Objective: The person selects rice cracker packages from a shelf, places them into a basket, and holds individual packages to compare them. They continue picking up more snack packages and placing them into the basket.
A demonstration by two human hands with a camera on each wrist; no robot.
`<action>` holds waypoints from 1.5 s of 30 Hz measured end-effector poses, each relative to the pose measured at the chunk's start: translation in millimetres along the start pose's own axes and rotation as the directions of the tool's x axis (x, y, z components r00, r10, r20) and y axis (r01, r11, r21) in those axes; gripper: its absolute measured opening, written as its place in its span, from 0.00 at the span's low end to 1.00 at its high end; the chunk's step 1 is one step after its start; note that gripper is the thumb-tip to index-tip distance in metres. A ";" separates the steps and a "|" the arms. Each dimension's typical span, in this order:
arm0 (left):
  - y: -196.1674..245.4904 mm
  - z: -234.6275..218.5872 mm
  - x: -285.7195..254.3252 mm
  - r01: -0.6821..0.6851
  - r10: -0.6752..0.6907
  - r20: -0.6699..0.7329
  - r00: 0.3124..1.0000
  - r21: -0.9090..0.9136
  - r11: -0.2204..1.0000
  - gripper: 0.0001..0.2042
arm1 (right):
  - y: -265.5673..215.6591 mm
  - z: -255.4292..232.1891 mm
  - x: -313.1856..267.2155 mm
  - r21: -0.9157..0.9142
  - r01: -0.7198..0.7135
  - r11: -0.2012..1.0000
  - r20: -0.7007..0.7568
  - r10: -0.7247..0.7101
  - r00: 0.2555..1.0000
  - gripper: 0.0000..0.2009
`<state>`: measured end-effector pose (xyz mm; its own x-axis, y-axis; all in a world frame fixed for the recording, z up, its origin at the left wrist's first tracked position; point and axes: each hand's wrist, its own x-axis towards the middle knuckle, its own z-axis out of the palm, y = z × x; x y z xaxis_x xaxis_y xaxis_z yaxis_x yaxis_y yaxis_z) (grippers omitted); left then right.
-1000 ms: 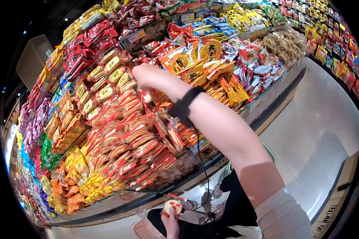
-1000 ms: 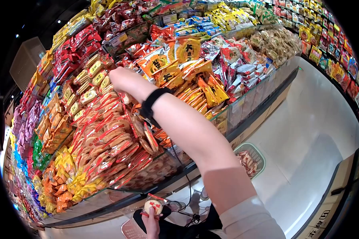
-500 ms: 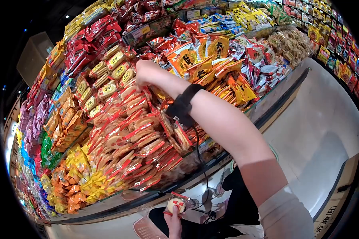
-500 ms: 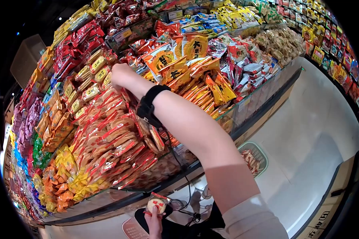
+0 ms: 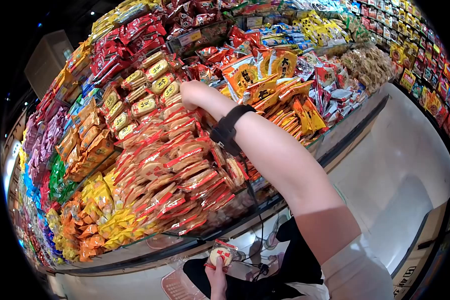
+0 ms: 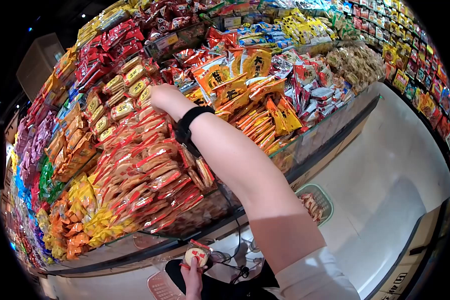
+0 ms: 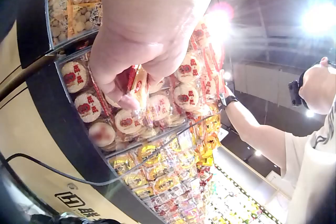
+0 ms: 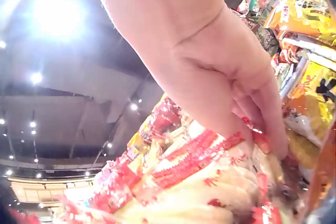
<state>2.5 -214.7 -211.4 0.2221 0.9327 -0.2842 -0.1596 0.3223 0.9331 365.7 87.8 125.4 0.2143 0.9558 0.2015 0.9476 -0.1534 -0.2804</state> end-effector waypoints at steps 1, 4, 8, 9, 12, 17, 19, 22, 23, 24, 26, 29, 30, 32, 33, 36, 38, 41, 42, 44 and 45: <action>2.0 2.2 -0.6 -0.002 0.002 -0.002 1.000 0.009 1.000 0.12 | 1.4 -2.3 -3.1 -0.006 0.006 1.000 -0.002 -0.006 1.000 0.21; -2.4 -4.8 0.5 -0.007 0.006 0.031 1.000 0.025 1.000 0.13 | 7.5 -11.0 -19.6 0.100 -0.028 0.995 0.066 0.021 0.998 0.22; 2.6 -9.8 1.0 -0.024 0.019 0.072 0.997 0.063 0.998 0.13 | 20.2 -24.0 -35.2 0.302 -0.067 0.951 0.153 0.022 0.988 0.19; 16.1 3.7 -4.8 -0.025 0.025 0.020 0.999 0.005 1.000 0.10 | 23.1 -26.1 -38.6 0.306 -0.056 0.950 0.127 0.018 0.992 0.22; 30.0 3.3 -10.5 -0.027 0.025 0.062 0.998 0.031 0.999 0.11 | 34.7 -44.1 -48.3 0.127 0.050 0.991 -0.077 -0.040 0.996 0.25; 65.8 4.5 -23.1 -0.137 0.136 0.203 0.970 -0.007 0.991 0.19 | 34.0 -74.4 -121.5 0.088 0.324 0.942 -0.583 -0.215 0.784 0.21; 87.8 15.0 -26.9 -0.283 0.278 0.235 0.931 -0.015 0.959 0.21 | 11.2 -78.9 -185.9 0.257 0.482 0.838 -0.573 -0.269 0.774 0.16; 120.8 28.4 -32.5 -0.310 0.315 0.296 0.902 -0.064 0.949 0.22 | -7.8 -52.4 -268.7 0.537 0.484 0.691 -0.259 -0.411 0.874 0.16; 128.4 30.2 -33.7 -0.293 0.298 0.311 0.903 -0.061 0.954 0.22 | -8.2 -38.9 -289.1 0.561 0.504 0.657 -0.154 -0.516 0.843 0.19; 133.6 36.3 -32.8 -0.358 0.361 0.311 0.879 -0.066 0.931 0.23 | -11.9 -21.5 -311.2 0.673 0.403 0.620 -0.043 -0.511 0.859 0.22; 144.9 48.5 -32.1 -0.410 0.398 0.296 0.868 -0.022 0.912 0.22 | -15.5 7.2 -335.6 0.782 0.233 0.578 0.135 -0.522 0.842 0.27; 151.5 62.0 -28.9 -0.455 0.448 0.284 0.848 -0.043 0.889 0.20 | -15.5 29.4 -345.8 0.816 0.151 0.558 0.192 -0.509 0.839 0.28; 150.5 66.2 -27.4 -0.462 0.467 0.262 0.845 -0.084 0.883 0.20 | -14.2 33.6 -346.6 0.839 0.105 0.533 0.197 -0.479 0.856 0.27; 150.2 70.6 -26.0 -0.471 0.486 0.243 0.839 -0.122 0.874 0.20 | -13.8 34.7 -347.2 0.862 0.062 0.504 0.198 -0.446 0.873 0.26; 150.8 71.9 -25.8 -0.456 0.477 0.236 0.846 -0.142 0.879 0.19 | -14.0 33.9 -346.2 0.872 0.003 0.489 0.233 -0.420 0.877 0.26; 150.5 70.1 -25.7 -0.468 0.490 0.233 0.840 -0.146 0.872 0.19 | -14.9 39.1 -347.5 0.885 -0.007 0.465 0.217 -0.400 0.890 0.24; 145.9 65.4 -25.1 -0.463 0.488 0.249 0.836 -0.155 0.873 0.18 | -19.2 39.0 -353.0 0.890 0.037 0.454 0.150 -0.368 0.918 0.22; 134.8 68.5 -24.3 -0.421 0.535 0.255 0.805 -0.389 0.819 0.18 | -19.5 59.4 -361.6 0.932 0.136 0.335 -0.015 -0.339 0.941 0.21; 132.0 66.7 -23.3 -0.397 0.494 0.272 0.826 -0.341 0.852 0.19 | -22.7 64.7 -357.7 0.924 0.233 0.303 -0.111 -0.370 0.922 0.19; 133.8 61.5 -15.7 -0.537 0.559 0.259 0.788 -0.157 0.829 0.19 | -23.0 54.5 -360.4 0.842 0.311 0.442 -0.172 -0.328 0.929 0.19; 138.7 59.2 -10.3 -0.645 0.615 0.265 0.742 0.036 0.763 0.19 | -25.3 47.5 -360.2 0.733 0.368 0.572 -0.241 -0.288 0.927 0.18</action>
<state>35.0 -189.1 -66.1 0.3220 0.8478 0.4215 -0.2303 -0.3616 0.9034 253.3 -240.7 15.3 -0.0174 0.8696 0.4935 0.4475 0.4482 -0.7739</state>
